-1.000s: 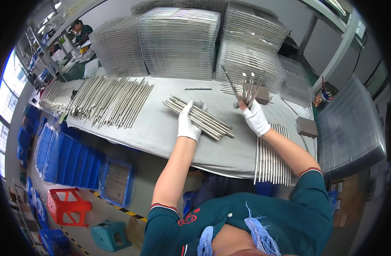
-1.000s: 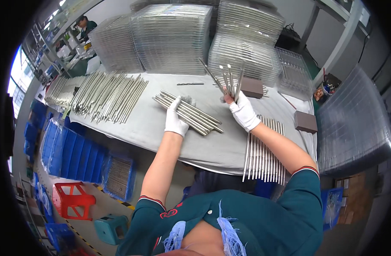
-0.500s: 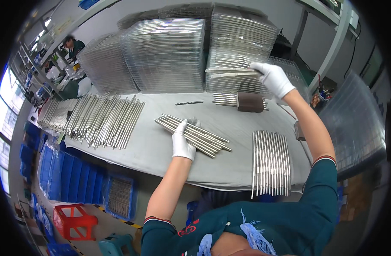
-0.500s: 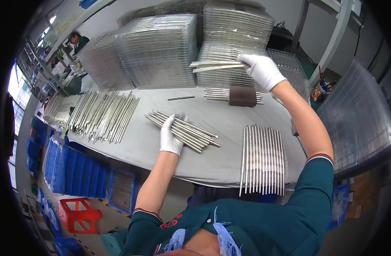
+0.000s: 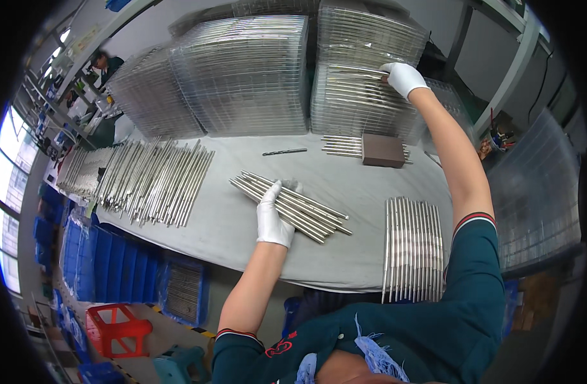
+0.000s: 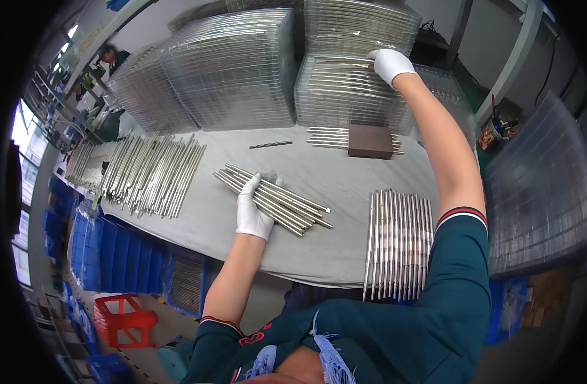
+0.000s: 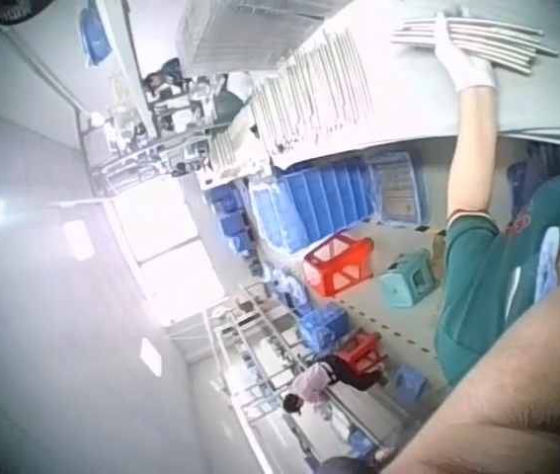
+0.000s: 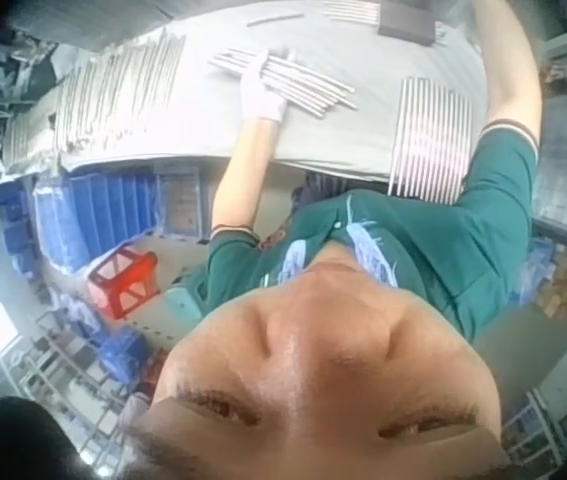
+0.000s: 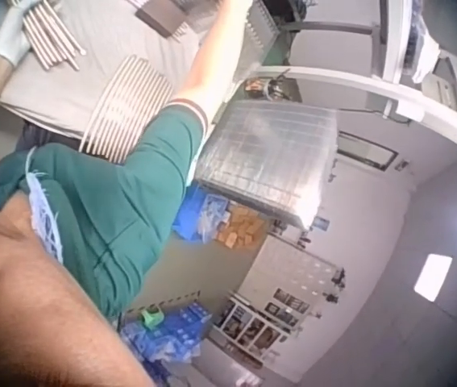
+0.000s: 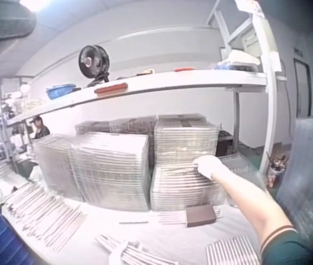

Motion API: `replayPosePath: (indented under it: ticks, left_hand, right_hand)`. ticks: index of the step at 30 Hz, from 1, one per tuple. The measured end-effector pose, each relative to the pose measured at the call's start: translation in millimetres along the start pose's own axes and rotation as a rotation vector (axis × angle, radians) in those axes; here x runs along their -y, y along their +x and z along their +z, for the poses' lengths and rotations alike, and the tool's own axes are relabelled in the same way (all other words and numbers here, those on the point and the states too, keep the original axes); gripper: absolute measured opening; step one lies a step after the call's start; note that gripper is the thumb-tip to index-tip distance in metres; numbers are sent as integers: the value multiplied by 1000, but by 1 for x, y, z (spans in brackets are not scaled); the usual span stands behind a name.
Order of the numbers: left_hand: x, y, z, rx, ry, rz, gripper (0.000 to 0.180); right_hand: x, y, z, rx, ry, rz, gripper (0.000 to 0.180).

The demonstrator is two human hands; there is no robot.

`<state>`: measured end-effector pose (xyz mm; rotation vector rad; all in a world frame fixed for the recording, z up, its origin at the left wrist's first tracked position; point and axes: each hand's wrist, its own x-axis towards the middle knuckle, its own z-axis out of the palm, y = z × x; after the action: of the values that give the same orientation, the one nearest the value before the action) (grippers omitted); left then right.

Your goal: Organizing and bundling thin metal rods into groups at a factory workstation.

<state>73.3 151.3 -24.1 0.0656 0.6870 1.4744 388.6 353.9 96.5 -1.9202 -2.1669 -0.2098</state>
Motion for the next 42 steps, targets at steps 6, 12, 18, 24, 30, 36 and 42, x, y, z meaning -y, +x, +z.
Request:
replayPosePath:
  ticks: [6,12,18,24,30,36,42]
  left_hand:
    - [1,-2,1,-7,35,29,6]
    - [1,-5,3,13,35,18,10]
    - [1,-8,6,-2,27,-4,10]
    - [1,-8,3,11,40,7,9]
    - [0,-7,4,14,34,-34,8]
    - [-1,3,-8,76,6,-32,10]
    - [-1,0,-2,93,13,-48,13]
  right_hand:
    - [-3,10,-1,15,-29,-6,35]
    - [-6,20,8,7,-21,13,38]
    - [-10,31,2,90,-84,56,36]
    - [1,20,-2,-69,-204,38,37]
    - [23,-21,-52,-248,-72,6,38]
    - [40,-108,-122,-352,63,-177,32]
    - [7,-137,-167,-457,7,-87,32]
